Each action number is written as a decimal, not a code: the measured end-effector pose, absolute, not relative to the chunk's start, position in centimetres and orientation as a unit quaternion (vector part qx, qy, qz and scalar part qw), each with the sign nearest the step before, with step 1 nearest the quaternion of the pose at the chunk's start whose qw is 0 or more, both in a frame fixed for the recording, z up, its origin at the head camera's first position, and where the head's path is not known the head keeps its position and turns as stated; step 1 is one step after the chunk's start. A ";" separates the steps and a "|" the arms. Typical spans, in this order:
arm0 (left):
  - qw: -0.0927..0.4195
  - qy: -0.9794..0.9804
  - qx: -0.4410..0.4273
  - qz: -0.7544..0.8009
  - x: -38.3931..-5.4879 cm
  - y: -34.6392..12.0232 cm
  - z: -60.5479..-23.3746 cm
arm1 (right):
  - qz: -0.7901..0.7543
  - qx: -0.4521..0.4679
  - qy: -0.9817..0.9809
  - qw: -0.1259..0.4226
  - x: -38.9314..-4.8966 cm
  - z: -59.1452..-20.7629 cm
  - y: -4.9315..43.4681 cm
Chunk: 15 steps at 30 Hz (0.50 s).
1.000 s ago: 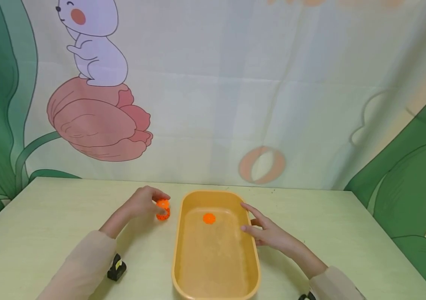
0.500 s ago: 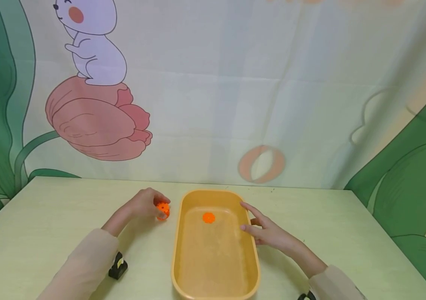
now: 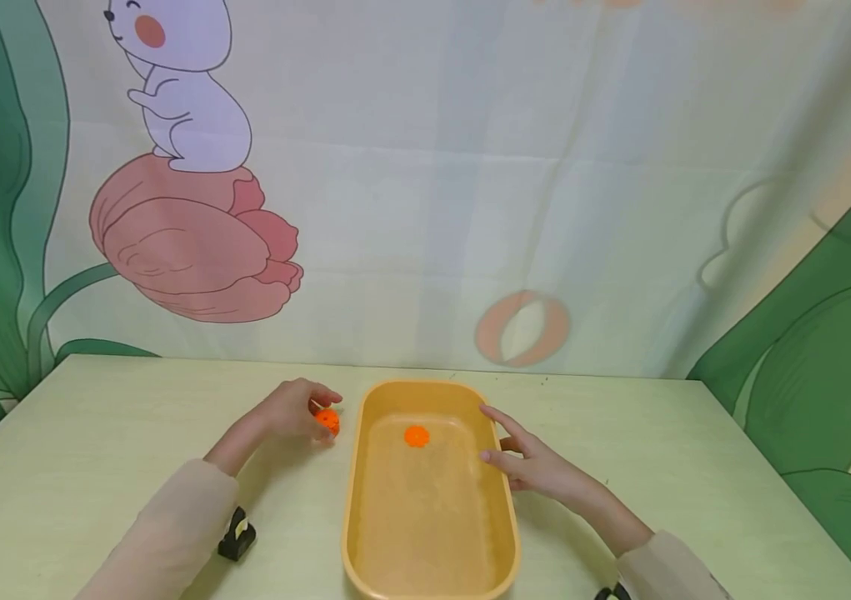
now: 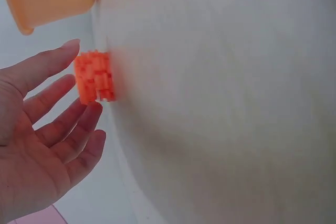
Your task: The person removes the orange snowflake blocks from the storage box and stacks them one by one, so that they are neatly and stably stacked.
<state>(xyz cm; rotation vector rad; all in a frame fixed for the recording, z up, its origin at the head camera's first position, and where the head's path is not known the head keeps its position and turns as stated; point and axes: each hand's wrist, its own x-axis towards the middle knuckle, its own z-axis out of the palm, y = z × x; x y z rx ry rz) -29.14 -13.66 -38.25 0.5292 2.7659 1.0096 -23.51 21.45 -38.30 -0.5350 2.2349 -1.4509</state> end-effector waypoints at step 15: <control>-0.041 0.871 0.257 0.417 -26.2 -8.1 -35.1 | -0.515 -0.190 0.811 0.204 -23.4 -38.3 21.4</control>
